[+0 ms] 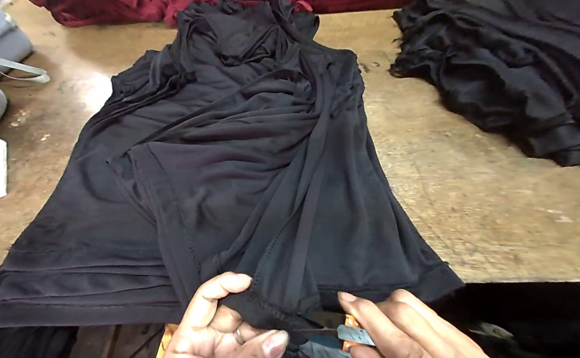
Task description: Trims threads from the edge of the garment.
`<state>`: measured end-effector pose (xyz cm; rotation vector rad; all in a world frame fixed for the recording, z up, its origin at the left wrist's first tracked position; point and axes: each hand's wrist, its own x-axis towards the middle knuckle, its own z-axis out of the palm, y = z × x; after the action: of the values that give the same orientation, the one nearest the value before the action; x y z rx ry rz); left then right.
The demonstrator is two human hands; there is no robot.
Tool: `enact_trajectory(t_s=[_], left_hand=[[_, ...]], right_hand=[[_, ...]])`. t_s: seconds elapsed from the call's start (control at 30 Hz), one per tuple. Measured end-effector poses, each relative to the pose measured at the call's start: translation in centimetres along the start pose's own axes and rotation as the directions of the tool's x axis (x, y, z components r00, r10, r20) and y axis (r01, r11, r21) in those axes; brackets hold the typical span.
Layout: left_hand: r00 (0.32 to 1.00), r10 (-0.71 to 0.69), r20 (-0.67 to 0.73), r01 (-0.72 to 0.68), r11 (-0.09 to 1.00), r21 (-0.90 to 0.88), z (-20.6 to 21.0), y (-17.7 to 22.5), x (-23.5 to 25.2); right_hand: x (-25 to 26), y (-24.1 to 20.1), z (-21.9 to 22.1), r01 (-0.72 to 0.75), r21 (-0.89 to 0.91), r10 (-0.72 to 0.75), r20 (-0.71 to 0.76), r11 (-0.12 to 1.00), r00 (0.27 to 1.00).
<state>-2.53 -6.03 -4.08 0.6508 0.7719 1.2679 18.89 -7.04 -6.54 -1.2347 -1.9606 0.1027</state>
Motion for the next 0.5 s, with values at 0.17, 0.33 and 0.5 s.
enact_trajectory(t_s=[0.17, 0.33, 0.5], left_hand=[[0.999, -0.044, -0.012, 0.044, 0.999, -0.001, 0.34, 0.34, -0.11], [0.999, -0.035, -0.004, 0.035, 0.999, -0.027, 0.41, -0.01, -0.17], [1.0, -0.025, -0.015, 0.025, 1.0, -0.004, 0.45, -0.04, -0.11]], right_hand=[[0.11, -0.19, 0.14, 0.007, -0.017, -0.007, -0.008, 1.0, 1.0], [0.69, -0.54, 0.48, 0.029, -0.026, -0.03, -0.022, 0.999, 0.999], [0.92, -0.41, 0.45, 0.046, -0.039, -0.047, -0.033, 0.998, 0.998]])
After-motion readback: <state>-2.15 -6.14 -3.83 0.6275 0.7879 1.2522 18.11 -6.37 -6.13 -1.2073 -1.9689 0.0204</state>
